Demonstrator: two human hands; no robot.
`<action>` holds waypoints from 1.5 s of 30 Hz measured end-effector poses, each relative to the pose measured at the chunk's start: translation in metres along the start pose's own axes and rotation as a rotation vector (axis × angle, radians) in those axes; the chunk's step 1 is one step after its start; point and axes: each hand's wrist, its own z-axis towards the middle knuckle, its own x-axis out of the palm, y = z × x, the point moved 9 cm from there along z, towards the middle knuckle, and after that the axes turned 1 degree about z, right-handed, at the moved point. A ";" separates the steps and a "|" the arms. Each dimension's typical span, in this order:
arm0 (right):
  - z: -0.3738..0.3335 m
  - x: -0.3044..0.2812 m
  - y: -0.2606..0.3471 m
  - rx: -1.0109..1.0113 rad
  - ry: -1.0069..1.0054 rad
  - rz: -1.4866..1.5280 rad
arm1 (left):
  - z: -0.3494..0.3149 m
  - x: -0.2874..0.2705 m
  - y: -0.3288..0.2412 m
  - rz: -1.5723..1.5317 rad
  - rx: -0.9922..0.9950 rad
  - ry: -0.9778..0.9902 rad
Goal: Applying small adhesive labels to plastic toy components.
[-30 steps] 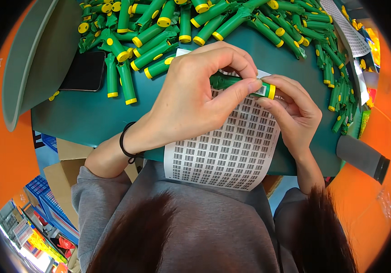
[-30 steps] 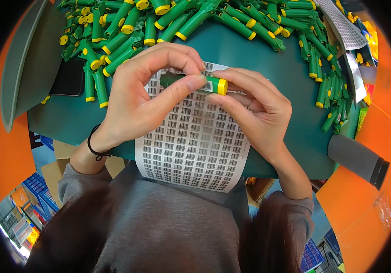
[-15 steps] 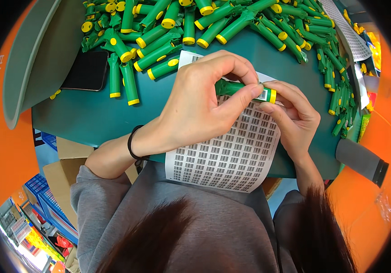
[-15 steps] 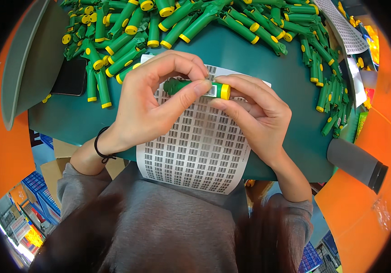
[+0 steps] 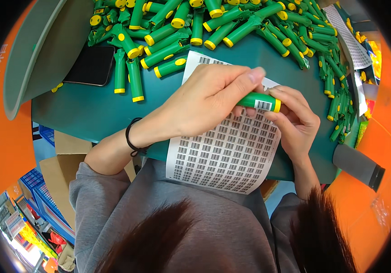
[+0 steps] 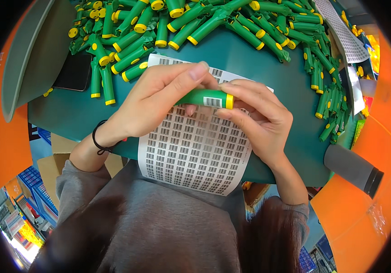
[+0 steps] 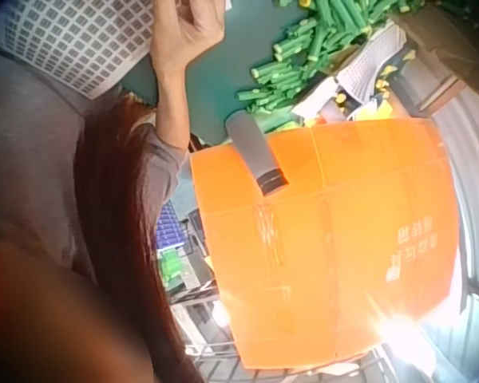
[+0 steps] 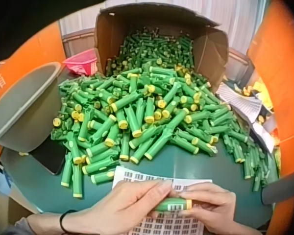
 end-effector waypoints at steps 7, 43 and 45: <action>0.005 0.007 -0.009 0.035 0.002 0.111 | -0.004 0.000 -0.008 0.239 0.105 -0.035; 0.028 -0.027 -0.027 0.085 0.007 -0.591 | 0.001 0.004 -0.036 1.102 0.930 -0.415; 0.031 -0.027 -0.025 0.077 0.028 -0.624 | 0.000 0.003 -0.037 1.084 0.913 -0.400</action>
